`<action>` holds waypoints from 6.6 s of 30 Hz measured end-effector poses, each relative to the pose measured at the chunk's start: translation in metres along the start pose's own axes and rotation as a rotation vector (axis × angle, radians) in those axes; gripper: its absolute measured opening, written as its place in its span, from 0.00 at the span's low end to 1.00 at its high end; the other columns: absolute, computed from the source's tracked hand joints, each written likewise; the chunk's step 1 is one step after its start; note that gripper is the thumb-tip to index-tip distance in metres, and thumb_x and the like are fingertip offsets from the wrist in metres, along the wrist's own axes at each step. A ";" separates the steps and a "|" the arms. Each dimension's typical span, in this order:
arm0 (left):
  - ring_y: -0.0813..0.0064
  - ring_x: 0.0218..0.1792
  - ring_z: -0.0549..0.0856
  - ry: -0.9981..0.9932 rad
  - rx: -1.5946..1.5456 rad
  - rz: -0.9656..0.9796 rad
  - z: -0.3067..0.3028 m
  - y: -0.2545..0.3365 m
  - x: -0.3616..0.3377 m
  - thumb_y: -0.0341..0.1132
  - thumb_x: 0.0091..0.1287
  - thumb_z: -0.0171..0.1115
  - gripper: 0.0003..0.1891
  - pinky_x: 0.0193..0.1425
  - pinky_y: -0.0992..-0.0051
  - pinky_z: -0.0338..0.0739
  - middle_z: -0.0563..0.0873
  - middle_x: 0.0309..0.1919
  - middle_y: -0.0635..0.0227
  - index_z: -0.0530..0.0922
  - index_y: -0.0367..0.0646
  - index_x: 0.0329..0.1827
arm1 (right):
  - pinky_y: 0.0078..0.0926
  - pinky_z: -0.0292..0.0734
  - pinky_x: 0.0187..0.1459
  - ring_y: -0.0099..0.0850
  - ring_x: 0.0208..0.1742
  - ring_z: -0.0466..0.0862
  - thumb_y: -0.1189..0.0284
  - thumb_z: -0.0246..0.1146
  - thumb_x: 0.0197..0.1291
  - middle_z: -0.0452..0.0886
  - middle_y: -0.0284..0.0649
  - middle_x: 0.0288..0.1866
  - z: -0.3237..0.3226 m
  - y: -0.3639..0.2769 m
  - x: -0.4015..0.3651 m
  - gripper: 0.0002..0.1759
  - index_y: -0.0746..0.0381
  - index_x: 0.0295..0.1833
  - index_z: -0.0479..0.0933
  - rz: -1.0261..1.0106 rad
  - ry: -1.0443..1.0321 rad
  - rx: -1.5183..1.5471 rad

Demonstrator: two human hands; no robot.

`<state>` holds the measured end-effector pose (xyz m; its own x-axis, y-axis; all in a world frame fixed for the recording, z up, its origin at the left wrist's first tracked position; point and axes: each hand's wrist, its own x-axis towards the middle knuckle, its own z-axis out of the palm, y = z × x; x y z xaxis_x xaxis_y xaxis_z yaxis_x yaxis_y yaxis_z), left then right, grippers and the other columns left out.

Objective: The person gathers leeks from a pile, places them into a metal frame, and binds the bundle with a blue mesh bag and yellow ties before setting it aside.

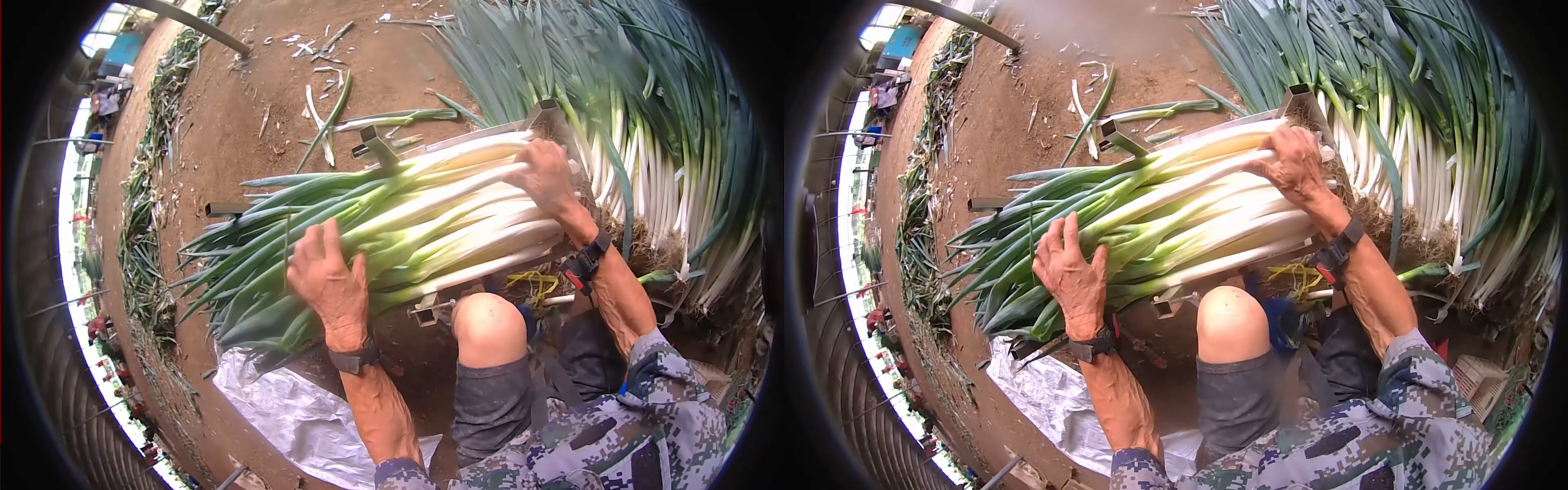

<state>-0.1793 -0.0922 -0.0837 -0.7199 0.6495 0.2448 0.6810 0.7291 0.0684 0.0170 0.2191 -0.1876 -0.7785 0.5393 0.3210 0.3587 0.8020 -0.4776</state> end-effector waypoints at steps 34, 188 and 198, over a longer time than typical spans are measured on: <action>0.55 0.62 0.80 -0.549 -0.292 0.168 0.106 -0.025 0.128 0.35 0.62 0.70 0.21 0.74 0.60 0.62 0.88 0.56 0.59 0.84 0.45 0.60 | 0.49 0.61 0.65 0.45 0.53 0.80 0.37 0.51 0.68 0.85 0.47 0.42 0.096 0.050 0.060 0.37 0.61 0.45 0.85 0.152 -0.191 -0.076; 0.62 0.48 0.88 -1.035 -2.448 -0.407 -0.071 0.420 -0.255 0.38 0.66 0.73 0.31 0.53 0.61 0.87 0.84 0.49 0.58 0.67 0.38 0.66 | 0.44 0.79 0.61 0.54 0.62 0.84 0.36 0.76 0.48 0.77 0.61 0.67 -0.377 -0.139 -0.402 0.72 0.70 0.82 0.46 0.747 -0.129 0.230; 0.68 0.56 0.83 -0.720 -1.897 -0.103 -0.112 0.404 -0.266 0.34 0.64 0.73 0.37 0.59 0.68 0.80 0.81 0.59 0.58 0.63 0.38 0.74 | 0.45 0.71 0.71 0.54 0.75 0.72 0.59 0.83 0.43 0.67 0.62 0.76 -0.336 -0.133 -0.417 0.70 0.70 0.82 0.44 0.787 -0.044 0.605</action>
<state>0.3022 0.0049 -0.0129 -0.3440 0.9279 -0.1439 -0.4473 -0.0272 0.8940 0.4671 -0.0262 0.0163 -0.4541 0.8418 -0.2917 0.4679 -0.0533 -0.8822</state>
